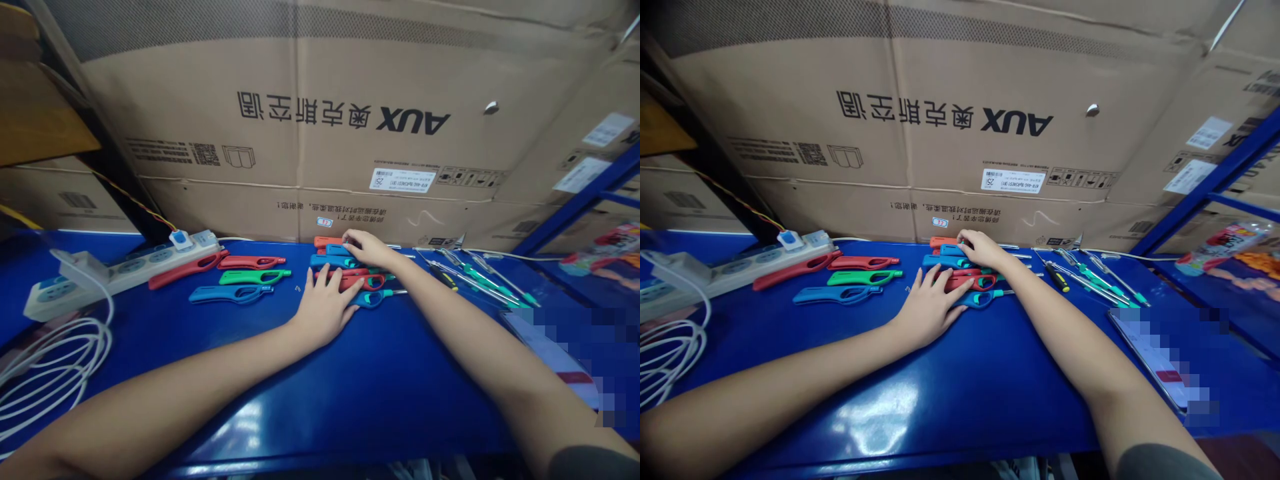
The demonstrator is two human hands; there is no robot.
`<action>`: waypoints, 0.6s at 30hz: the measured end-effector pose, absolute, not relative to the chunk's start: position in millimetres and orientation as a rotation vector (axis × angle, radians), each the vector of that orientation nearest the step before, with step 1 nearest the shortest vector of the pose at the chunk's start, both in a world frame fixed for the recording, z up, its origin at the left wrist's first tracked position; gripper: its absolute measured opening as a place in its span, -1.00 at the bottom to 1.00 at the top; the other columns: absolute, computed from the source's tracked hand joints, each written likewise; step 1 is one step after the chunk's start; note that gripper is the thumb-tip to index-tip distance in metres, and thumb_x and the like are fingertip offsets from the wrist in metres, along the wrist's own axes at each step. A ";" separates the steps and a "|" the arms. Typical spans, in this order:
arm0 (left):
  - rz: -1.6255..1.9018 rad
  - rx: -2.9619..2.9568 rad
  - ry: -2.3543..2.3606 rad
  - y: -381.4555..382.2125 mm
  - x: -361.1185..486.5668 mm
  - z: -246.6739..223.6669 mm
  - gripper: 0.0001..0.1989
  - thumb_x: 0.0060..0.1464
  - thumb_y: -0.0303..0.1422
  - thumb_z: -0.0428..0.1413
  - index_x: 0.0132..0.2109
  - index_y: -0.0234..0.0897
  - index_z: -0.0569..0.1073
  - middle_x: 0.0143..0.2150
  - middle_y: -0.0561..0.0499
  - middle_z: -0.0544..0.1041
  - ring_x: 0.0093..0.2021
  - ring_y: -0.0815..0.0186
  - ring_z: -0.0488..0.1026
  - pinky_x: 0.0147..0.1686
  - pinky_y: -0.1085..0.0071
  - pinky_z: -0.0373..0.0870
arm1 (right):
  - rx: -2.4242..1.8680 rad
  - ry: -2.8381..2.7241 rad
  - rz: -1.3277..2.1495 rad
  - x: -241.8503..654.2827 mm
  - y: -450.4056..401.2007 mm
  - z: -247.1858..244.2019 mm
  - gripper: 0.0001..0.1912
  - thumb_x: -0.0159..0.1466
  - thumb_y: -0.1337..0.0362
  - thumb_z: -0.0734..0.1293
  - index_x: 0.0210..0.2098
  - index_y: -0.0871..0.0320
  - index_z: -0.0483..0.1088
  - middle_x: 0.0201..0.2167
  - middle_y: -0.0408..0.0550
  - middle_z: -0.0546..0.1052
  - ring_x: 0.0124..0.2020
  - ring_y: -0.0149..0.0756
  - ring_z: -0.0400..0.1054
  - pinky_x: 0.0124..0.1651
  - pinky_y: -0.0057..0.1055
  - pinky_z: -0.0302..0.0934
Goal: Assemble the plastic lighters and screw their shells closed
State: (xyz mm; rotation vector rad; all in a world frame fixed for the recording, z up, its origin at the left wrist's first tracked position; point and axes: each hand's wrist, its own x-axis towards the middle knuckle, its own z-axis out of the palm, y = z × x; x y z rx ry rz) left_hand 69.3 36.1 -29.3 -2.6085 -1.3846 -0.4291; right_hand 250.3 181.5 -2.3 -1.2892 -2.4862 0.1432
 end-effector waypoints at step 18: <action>-0.384 -2.610 -1.403 35.7 69.6 -27.5 -0.47 0.34 -0.08 0.00 0.40 0.07 0.22 0.34 -0.28 0.29 0.34 -0.27 0.22 0.24 -0.24 0.18 | -1.590 -2.257 0.001 225.7 165.5 9.4 -0.78 0.36 0.12 0.30 -0.24 0.17 0.35 -0.20 0.06 0.48 -0.25 -0.21 0.36 -0.24 -0.36 0.15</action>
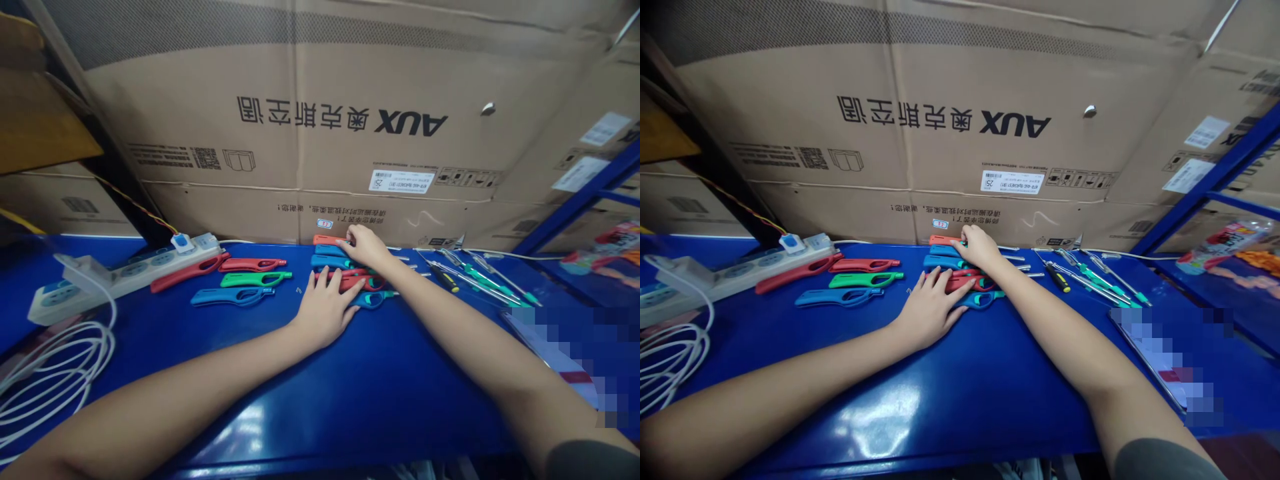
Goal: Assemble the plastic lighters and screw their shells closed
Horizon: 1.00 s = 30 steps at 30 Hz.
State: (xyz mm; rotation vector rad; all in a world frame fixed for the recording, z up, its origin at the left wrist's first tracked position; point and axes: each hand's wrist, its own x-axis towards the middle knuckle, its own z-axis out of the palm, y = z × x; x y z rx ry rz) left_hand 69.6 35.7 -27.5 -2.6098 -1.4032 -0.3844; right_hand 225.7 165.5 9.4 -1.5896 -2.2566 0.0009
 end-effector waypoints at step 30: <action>-0.411 -2.598 -1.299 33.2 69.7 -28.1 -0.50 0.34 -0.16 0.04 0.35 -0.08 0.30 0.23 -0.24 0.38 0.25 -0.06 0.30 0.19 0.01 0.28 | -1.089 -2.686 0.425 277.2 110.7 25.0 -0.89 0.33 0.35 0.27 -0.28 0.17 0.45 -0.25 -0.01 0.53 -0.24 -0.27 0.39 -0.13 -0.37 0.27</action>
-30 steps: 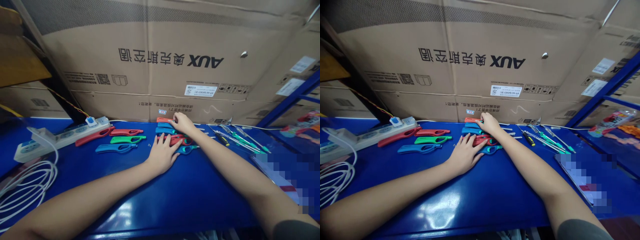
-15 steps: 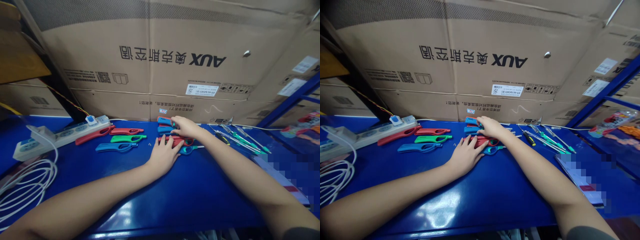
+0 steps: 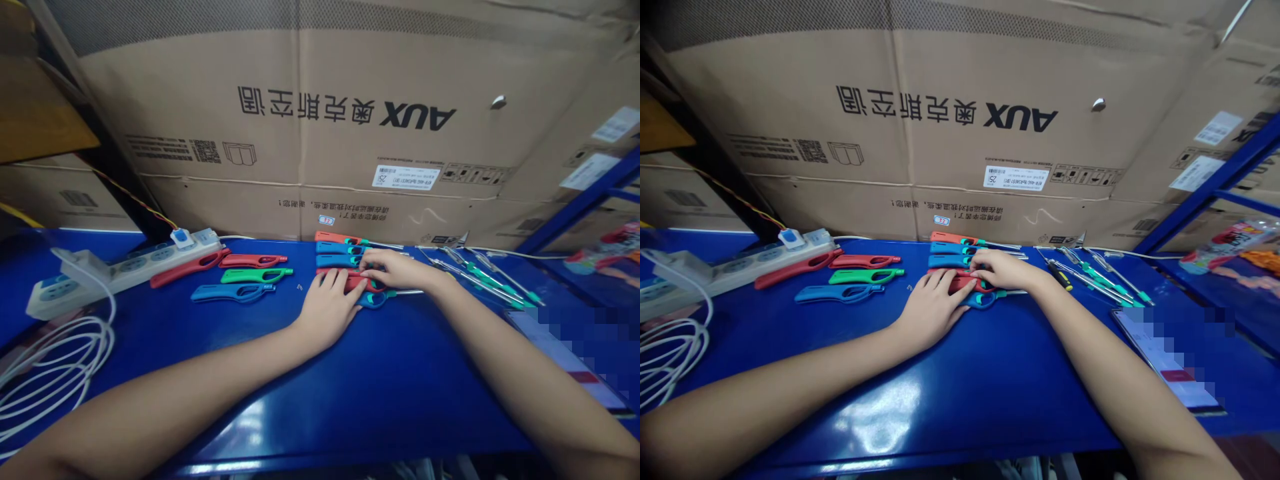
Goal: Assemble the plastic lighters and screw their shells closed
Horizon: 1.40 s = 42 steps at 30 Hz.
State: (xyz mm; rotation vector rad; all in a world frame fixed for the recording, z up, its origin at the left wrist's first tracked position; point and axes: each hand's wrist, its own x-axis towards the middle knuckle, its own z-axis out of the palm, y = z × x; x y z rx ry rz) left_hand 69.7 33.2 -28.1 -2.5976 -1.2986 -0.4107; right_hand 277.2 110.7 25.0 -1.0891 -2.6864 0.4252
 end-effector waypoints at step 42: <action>-0.882 -2.734 -1.514 69.1 42.5 -21.5 -0.07 0.01 0.12 0.26 0.40 -0.16 0.19 0.40 -0.17 0.21 0.40 -0.05 0.07 0.37 -0.03 0.07 | -1.241 -2.660 0.135 288.0 57.1 1.5 -0.73 0.39 0.06 0.31 -0.08 0.12 0.39 -0.03 0.07 0.49 -0.10 -0.13 0.44 -0.13 -0.27 0.31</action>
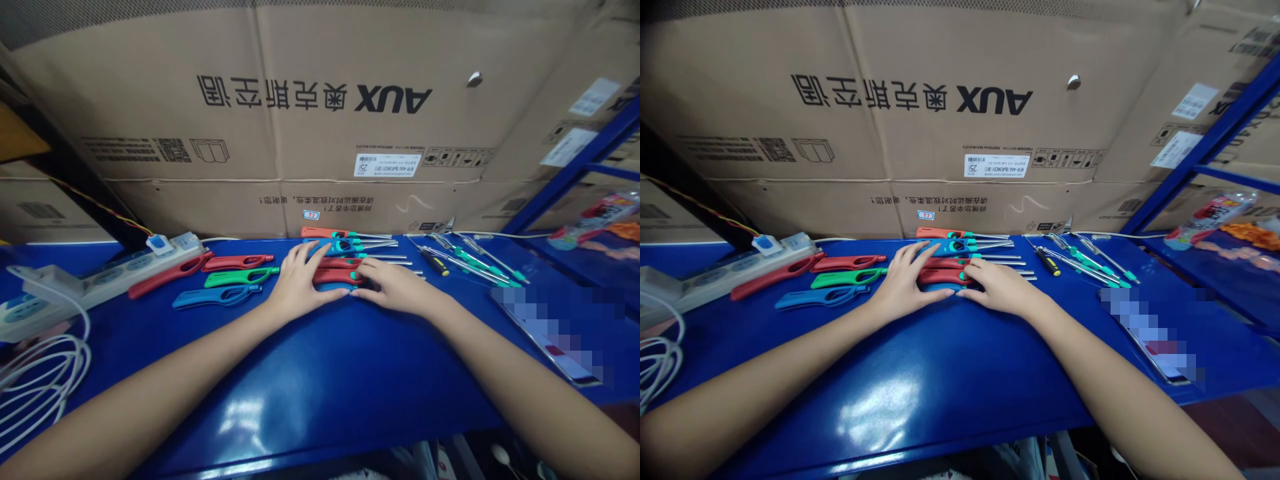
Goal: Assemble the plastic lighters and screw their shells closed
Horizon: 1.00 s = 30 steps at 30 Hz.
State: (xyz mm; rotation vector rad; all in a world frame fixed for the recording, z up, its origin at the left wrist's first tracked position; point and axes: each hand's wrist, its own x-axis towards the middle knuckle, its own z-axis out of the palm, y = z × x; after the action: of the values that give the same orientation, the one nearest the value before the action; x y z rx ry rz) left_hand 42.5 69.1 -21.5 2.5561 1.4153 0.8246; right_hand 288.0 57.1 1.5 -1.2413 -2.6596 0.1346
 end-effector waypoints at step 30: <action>0.578 2.734 1.055 147.4 39.8 10.6 -0.75 0.14 -0.44 0.12 -0.09 -0.24 0.64 -0.04 -0.14 0.63 0.05 0.04 0.53 0.11 0.13 0.44 | -1.280 -2.711 -0.021 287.1 55.1 3.0 -0.76 0.39 0.08 0.30 -0.12 0.14 0.38 -0.06 0.02 0.44 -0.30 -0.25 0.38 -0.36 -0.36 0.18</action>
State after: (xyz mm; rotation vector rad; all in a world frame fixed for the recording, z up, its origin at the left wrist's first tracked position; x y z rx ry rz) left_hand 39.8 147.4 10.6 2.7335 1.0551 0.5780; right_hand 287.1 55.1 3.0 -1.2801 -2.7112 -0.0215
